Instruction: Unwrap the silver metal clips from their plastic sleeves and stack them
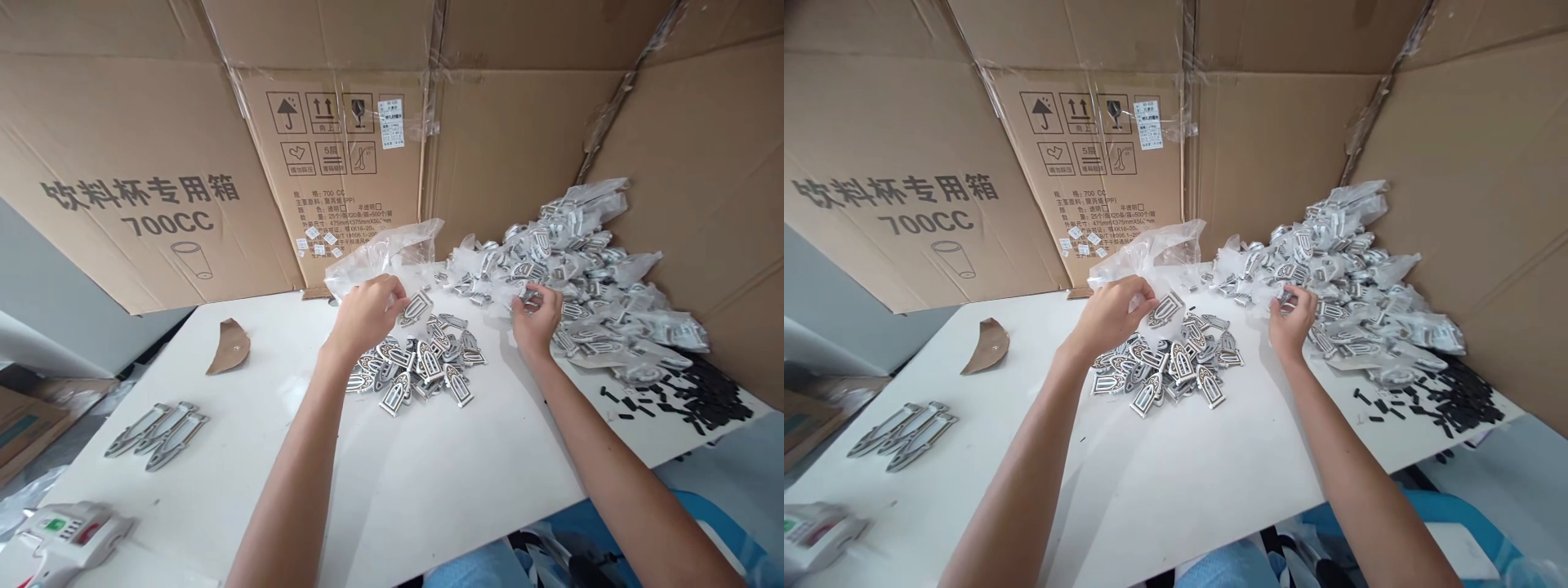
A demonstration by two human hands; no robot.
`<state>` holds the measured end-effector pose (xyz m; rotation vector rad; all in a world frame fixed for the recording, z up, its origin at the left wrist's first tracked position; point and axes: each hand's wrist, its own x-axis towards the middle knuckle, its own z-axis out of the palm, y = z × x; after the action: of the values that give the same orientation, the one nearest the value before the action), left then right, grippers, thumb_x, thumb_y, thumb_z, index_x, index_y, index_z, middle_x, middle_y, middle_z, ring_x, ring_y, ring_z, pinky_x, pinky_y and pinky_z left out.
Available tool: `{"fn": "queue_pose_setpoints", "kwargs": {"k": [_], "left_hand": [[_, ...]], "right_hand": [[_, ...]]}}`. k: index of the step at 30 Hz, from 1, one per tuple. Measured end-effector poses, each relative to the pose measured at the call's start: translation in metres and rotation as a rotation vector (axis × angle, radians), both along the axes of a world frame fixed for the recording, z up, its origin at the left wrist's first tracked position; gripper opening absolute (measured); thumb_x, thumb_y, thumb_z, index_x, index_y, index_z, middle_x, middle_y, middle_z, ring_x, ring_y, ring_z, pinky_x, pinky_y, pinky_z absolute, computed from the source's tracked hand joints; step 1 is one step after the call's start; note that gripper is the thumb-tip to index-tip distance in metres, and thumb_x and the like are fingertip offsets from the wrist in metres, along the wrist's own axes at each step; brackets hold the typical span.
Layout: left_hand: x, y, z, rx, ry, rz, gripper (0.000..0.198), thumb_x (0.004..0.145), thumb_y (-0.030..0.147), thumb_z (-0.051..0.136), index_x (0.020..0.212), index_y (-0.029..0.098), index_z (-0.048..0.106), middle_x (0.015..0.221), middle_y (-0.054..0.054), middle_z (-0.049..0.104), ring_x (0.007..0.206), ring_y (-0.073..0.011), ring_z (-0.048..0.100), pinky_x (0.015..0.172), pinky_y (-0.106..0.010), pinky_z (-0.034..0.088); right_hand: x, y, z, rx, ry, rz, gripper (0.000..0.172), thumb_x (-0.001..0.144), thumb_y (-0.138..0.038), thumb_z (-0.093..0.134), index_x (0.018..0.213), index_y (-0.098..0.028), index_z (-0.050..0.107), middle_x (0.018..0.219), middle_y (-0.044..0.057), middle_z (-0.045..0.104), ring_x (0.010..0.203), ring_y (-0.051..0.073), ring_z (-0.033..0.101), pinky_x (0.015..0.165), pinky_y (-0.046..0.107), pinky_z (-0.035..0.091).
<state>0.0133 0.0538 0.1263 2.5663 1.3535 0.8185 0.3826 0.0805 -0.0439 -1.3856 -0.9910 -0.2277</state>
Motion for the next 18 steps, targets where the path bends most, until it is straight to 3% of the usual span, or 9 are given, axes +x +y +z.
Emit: {"fn": "queue_pose_setpoints", "kwargs": {"k": [5, 10, 15, 18], "left_hand": [[0.0, 0.001, -0.001, -0.011, 0.006, 0.014, 0.014, 0.109, 0.024, 0.058, 0.097, 0.022, 0.066, 0.11, -0.005, 0.078, 0.093, -0.023, 0.068, 0.074, -0.035, 0.041], [0.0, 0.0, -0.001, -0.022, 0.015, 0.046, 0.02, 0.113, 0.028, 0.05, 0.099, 0.022, 0.063, 0.115, -0.006, 0.078, 0.093, -0.0235, 0.069, 0.073, -0.036, 0.04], [0.001, -0.001, -0.002, -0.047, 0.037, 0.096, 0.03, 0.117, 0.036, 0.038, 0.097, 0.023, 0.057, 0.115, -0.01, 0.076, 0.089, -0.026, 0.068, 0.071, -0.038, 0.039], [0.001, -0.001, -0.003, -0.044, 0.056, 0.114, 0.035, 0.117, 0.037, 0.033, 0.093, 0.024, 0.055, 0.106, -0.011, 0.075, 0.082, -0.0256, 0.066, 0.068, -0.038, 0.037]], "right_hand": [[-0.011, 0.003, -0.002, 0.033, 0.354, 0.109, 0.047, 0.072, -0.037, 0.081, 0.113, -0.025, 0.062, 0.116, 0.005, 0.067, 0.091, 0.02, 0.066, 0.083, 0.038, 0.059], [-0.029, 0.002, 0.0, 0.054, 0.787, 0.408, 0.054, 0.063, -0.031, 0.088, 0.108, -0.03, 0.057, 0.09, -0.006, 0.068, 0.082, 0.017, 0.068, 0.073, 0.029, 0.058], [-0.049, -0.003, 0.005, -0.006, 0.933, 0.643, 0.05, 0.065, -0.031, 0.095, 0.103, -0.03, 0.063, 0.092, -0.003, 0.077, 0.084, 0.02, 0.073, 0.074, 0.037, 0.064], [-0.059, -0.007, 0.008, -0.038, 0.893, 0.734, 0.044, 0.07, -0.038, 0.098, 0.1, -0.03, 0.067, 0.093, -0.002, 0.078, 0.084, 0.022, 0.074, 0.076, 0.043, 0.067]]}}
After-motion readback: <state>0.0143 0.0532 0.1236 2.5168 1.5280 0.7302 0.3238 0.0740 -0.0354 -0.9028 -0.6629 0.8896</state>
